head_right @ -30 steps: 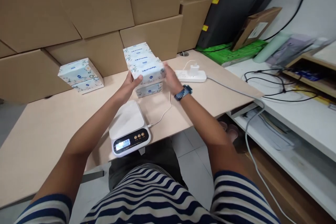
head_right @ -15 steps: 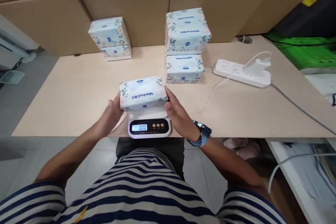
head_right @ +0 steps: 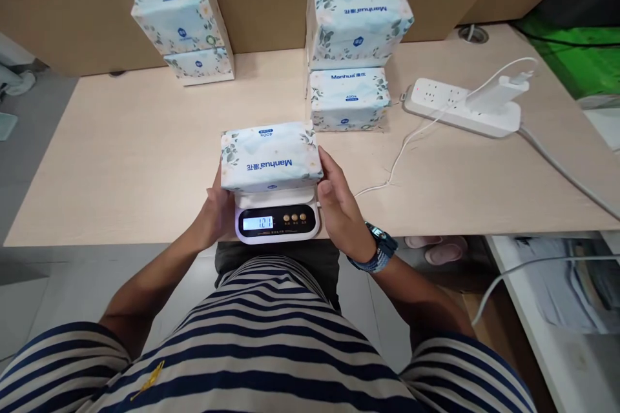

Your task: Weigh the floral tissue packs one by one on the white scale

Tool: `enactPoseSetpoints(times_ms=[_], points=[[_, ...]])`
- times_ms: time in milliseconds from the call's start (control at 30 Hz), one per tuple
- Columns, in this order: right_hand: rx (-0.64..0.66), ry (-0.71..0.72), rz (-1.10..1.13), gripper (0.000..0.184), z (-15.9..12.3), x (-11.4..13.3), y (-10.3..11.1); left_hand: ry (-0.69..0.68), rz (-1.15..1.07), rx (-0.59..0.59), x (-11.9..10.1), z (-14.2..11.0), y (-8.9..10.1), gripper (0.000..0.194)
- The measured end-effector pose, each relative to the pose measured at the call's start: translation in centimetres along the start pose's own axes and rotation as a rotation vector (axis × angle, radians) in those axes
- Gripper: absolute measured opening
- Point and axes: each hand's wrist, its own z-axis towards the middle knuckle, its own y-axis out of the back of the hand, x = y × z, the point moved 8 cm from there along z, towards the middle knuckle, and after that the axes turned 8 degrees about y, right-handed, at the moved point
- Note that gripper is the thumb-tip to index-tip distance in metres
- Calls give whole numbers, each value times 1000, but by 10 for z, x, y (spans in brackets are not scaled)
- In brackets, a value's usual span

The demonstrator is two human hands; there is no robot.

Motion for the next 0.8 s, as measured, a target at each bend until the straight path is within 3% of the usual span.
enactPoseSetpoints(times_ms=[133,300,400,533,633,800], points=[[-40,-42,5,67,-7,-4,5,21,109,44,-8,-2,19,97],[-97,-46,-105,68,-19,-14,19,34,239,-211,-13,-17,79,88],[-143,-34,-144,66,-26,-20,27,11,208,-306,-8,-31,100,84],[-214,-60,-59,61,-28,-24,30,52,198,-144,6,-42,93,72],[-244,-75,36,58,-28,-25,29,27,238,19,8,-46,81,79],[-259,-77,92,58,-28,-27,28,-77,318,76,1,-44,74,88]])
